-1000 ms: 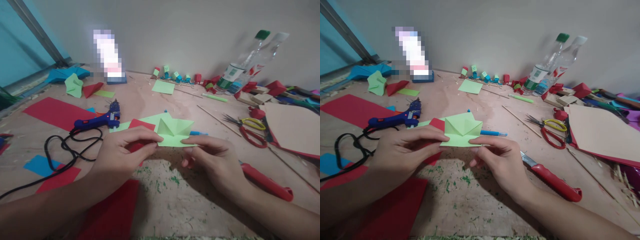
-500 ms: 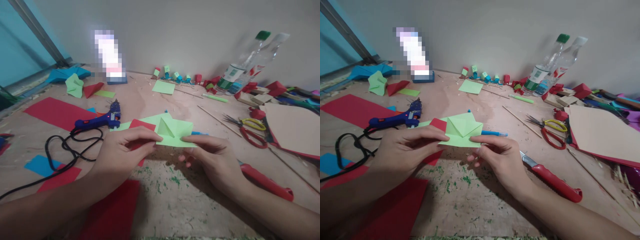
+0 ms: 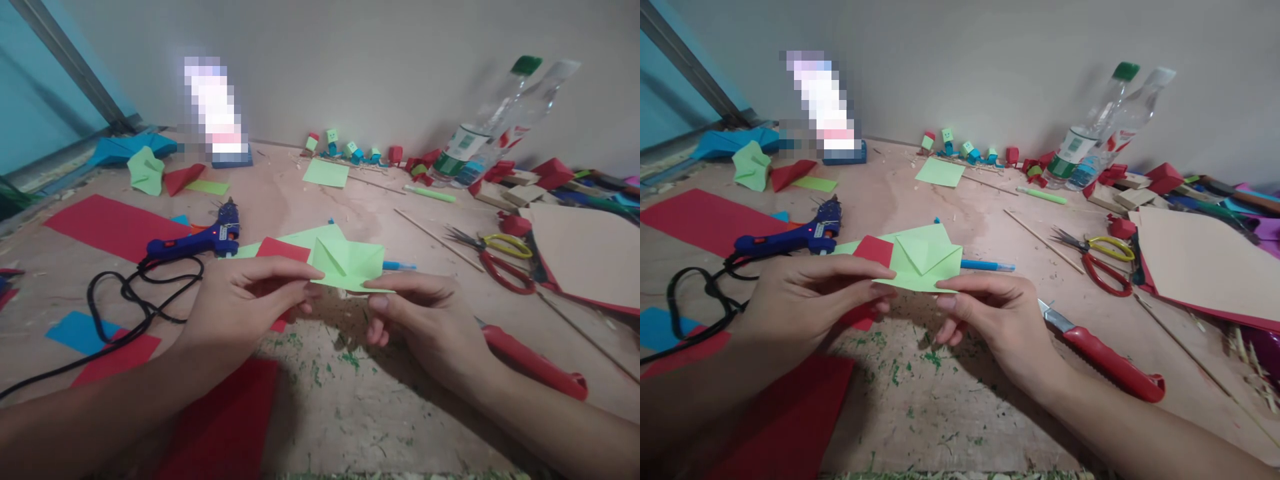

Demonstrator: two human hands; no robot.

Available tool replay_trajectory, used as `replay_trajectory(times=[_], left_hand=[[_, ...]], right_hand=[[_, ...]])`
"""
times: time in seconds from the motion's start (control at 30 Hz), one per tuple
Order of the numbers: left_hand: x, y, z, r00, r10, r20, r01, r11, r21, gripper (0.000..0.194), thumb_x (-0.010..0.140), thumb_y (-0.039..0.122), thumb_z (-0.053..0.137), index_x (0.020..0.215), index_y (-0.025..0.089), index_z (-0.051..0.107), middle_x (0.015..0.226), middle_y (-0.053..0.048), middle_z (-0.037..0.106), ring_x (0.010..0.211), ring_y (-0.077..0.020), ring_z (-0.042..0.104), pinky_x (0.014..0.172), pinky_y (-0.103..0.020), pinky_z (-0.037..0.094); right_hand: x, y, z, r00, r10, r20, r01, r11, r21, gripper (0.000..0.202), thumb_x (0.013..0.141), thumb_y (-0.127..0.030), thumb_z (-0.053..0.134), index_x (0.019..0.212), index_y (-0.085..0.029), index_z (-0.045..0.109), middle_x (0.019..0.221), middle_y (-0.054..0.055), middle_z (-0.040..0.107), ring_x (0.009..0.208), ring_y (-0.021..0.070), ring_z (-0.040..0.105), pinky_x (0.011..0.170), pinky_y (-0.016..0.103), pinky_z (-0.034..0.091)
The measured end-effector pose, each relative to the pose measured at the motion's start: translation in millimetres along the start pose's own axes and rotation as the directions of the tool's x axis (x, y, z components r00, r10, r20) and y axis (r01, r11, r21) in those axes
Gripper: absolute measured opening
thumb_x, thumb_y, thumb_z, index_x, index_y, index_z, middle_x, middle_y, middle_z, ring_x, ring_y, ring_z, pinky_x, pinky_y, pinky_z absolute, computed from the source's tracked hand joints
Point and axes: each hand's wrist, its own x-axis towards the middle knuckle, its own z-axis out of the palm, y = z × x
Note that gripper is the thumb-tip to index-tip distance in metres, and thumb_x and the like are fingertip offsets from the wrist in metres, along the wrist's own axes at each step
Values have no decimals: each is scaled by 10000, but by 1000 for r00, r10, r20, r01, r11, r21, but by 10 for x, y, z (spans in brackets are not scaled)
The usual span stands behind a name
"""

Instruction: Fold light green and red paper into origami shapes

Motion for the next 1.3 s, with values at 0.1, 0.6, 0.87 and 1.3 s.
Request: replay_trajectory(times=[0.1, 0.6, 0.87, 1.3], left_hand=[[-2, -16, 7, 996, -66, 64, 72, 993, -97, 89, 768, 211, 844, 851, 241, 854, 615, 5, 771, 539, -147, 743, 479, -158, 587], [-68, 82, 17, 957, 286, -45, -261, 918, 297, 102, 805, 150, 799, 781, 249, 796, 774, 69, 806, 700, -106, 747, 673, -134, 613], [-147, 12, 3, 922, 376, 93, -380, 830, 409, 218, 879, 197, 755, 1075, 278, 706, 987, 39, 810, 883, -143, 788, 787, -183, 640], [-112, 118, 70, 986, 22, 167, -23, 1000, 1, 256, 744, 151, 849, 983, 225, 793, 825, 34, 791, 717, -114, 744, 651, -149, 620]], right_hand=[[8, -7, 4, 1000, -10, -4, 10, 1000, -6, 45, 817, -224, 860, 859, -210, 859, 594, 25, 764, 501, 133, 706, 509, 223, 599], [21, 30, -10, 999, 40, 25, -39, 999, -35, 151, 809, -291, 889, 791, -206, 766, 721, 13, 766, 615, 124, 703, 548, 203, 582], [13, -82, -64, 971, -186, 149, 217, 949, -229, 796, 691, -265, 980, 1380, -447, 624, 1422, 13, 675, 1308, 258, 637, 1031, 385, 583], [-77, -83, 67, 970, -172, 170, 235, 842, -486, 133, 868, -182, 814, 946, -285, 846, 883, -19, 847, 768, 156, 793, 713, 227, 647]])
